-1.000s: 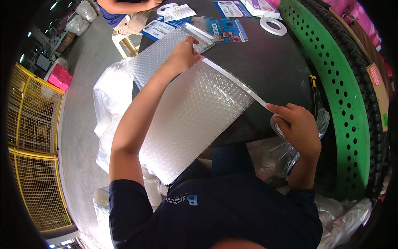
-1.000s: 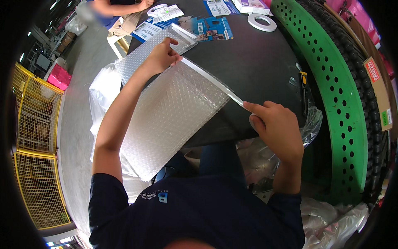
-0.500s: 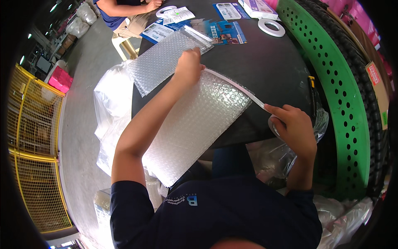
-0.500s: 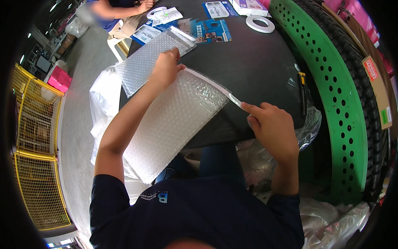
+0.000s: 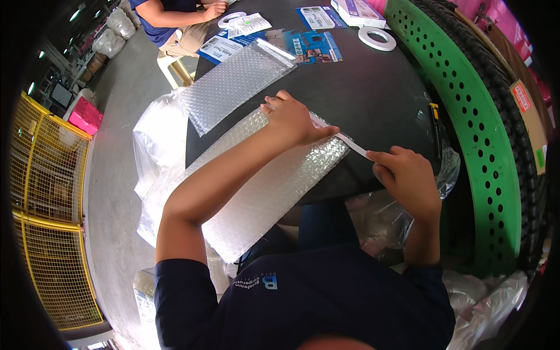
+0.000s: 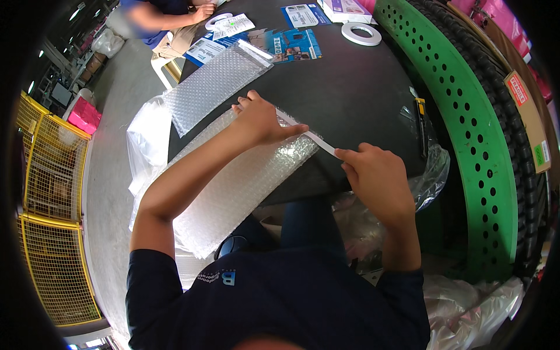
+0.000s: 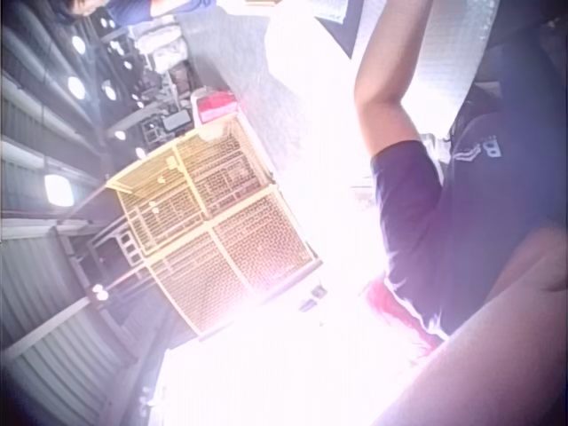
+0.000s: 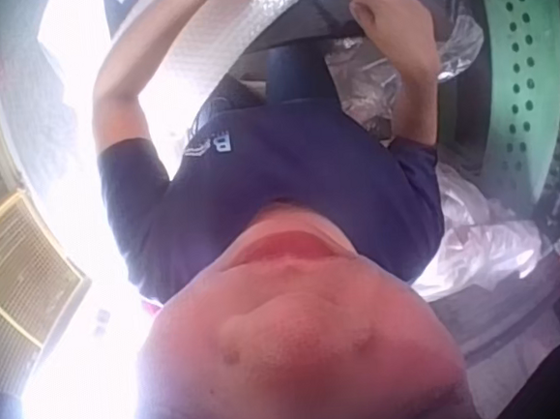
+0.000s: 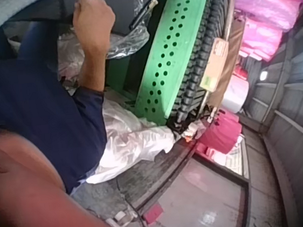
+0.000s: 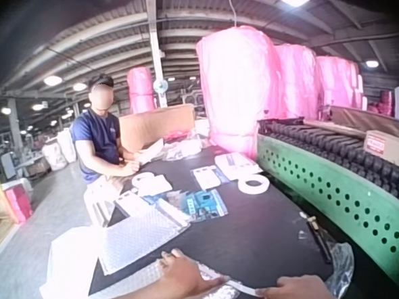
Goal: The person wraps a rectangular item in bubble wrap and secures it with clear adhesive tape. They repeatedly fold the bubble wrap over the item and apply strips of tape to seal the edges, creating a protective package.
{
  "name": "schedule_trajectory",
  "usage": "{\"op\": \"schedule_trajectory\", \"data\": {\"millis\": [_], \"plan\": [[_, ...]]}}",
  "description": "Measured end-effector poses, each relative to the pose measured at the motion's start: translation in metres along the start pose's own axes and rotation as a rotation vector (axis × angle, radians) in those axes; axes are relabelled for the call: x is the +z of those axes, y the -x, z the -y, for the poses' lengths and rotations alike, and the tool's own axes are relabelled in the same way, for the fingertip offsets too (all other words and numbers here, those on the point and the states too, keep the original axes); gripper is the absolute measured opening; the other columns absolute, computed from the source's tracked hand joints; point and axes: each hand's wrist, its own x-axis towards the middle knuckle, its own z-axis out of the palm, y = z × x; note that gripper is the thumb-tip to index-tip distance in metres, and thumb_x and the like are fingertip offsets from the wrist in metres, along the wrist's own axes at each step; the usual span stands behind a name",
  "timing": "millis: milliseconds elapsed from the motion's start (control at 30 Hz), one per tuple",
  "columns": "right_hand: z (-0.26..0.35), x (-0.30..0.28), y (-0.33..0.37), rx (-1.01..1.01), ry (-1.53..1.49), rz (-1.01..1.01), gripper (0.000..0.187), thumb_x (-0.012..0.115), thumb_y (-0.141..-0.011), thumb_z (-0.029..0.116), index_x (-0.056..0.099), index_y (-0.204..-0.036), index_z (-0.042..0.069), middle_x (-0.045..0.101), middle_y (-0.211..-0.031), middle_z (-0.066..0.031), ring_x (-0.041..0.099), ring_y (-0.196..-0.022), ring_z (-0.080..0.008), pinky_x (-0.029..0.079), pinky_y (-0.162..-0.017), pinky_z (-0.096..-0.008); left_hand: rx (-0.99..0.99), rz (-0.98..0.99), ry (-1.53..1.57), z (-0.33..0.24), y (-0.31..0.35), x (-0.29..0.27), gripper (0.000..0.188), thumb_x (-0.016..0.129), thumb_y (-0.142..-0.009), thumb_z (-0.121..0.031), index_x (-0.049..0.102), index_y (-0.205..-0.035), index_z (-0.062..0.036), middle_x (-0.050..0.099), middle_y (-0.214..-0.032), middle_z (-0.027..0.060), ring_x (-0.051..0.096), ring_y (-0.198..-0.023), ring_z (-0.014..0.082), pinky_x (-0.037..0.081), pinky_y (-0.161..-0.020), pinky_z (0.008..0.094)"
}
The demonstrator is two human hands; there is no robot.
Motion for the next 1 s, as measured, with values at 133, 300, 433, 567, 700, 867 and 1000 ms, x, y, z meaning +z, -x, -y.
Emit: {"op": "schedule_trajectory", "data": {"millis": [133,300,433,567,700,867,1000], "plan": [[-0.004,0.001,-0.001,0.013,-0.006,0.016,0.023,0.063,-0.081,0.016,0.070,-0.103,0.015,0.054,-0.070,-0.0067,0.058,-0.069,-0.0256,0.045,-0.061,-0.0382,0.011,0.126,0.016,-0.010,0.018,-0.015,0.129,0.053,-0.057,-0.089,0.038,-0.129,0.0169,0.019,-0.141,0.0397,0.015,-0.133,0.0559,0.023,-0.098,0.0694],[-0.047,0.005,-0.021,-0.153,-0.181,0.049,0.021,0.066,-0.080,0.019,0.072,-0.099,0.013,0.059,-0.074,-0.0074,0.059,-0.069,-0.0267,0.046,-0.063,-0.0378,-0.040,-0.077,0.155,-0.017,0.026,-0.003,0.128,0.060,-0.059,-0.083,0.025,-0.139,0.0102,0.020,-0.143,0.0375,0.008,-0.137,0.0530,0.015,-0.095,0.0766],[-0.091,0.019,-0.059,-0.004,-0.397,0.212,0.021,0.071,-0.077,0.021,0.074,-0.096,0.012,0.059,-0.078,-0.0100,0.057,-0.077,-0.0243,0.045,-0.070,-0.0322,0.421,-0.466,0.342,-0.011,0.022,0.022,0.066,0.071,-0.074,-0.048,0.053,-0.120,-0.0040,0.044,-0.128,0.0238,0.037,-0.124,0.0419,0.037,-0.094,0.0589],[-0.084,0.057,-0.061,-0.260,-0.121,-0.209,0.023,0.073,-0.075,0.022,0.073,-0.096,0.012,0.059,-0.089,-0.0082,0.055,-0.083,-0.0215,0.040,-0.082,-0.0377,0.788,-0.471,0.570,-0.003,0.015,0.019,0.014,0.069,-0.078,-0.010,0.064,-0.090,-0.0079,0.059,-0.097,0.0080,0.055,-0.092,0.0276,0.048,-0.079,0.0370],[-0.052,0.072,-0.065,-0.382,-0.435,-0.149,0.019,0.073,-0.075,0.020,0.070,-0.092,0.011,0.061,-0.083,-0.0033,0.055,-0.082,-0.0206,0.036,-0.086,-0.0395,0.819,-0.432,0.631,0.002,0.014,0.019,0.010,0.070,-0.077,-0.010,0.067,-0.087,-0.0081,0.061,-0.088,0.0073,0.057,-0.087,0.0273,0.048,-0.078,0.0380],[-0.042,0.087,-0.061,-0.323,-0.393,-0.213,0.009,0.069,-0.076,0.015,0.064,-0.078,0.008,0.060,-0.072,-0.0007,0.055,-0.079,-0.0207,0.034,-0.084,-0.0374,0.869,-0.363,0.660,0.004,0.018,0.015,0.007,0.071,-0.077,-0.011,0.070,-0.083,-0.0078,0.062,-0.085,0.0077,0.059,-0.083,0.0273,0.048,-0.073,0.0377],[-0.022,0.097,-0.053,-0.190,-0.260,-0.341,0.007,0.065,-0.074,0.013,0.061,-0.072,0.007,0.061,-0.072,-0.0025,0.055,-0.078,-0.0219,0.034,-0.080,-0.0391,0.825,-0.337,0.574,0.000,0.017,0.020,0.007,0.070,-0.076,-0.011,0.070,-0.082,-0.0068,0.062,-0.083,0.0088,0.060,-0.083,0.0281,0.049,-0.073,0.0374]]}}
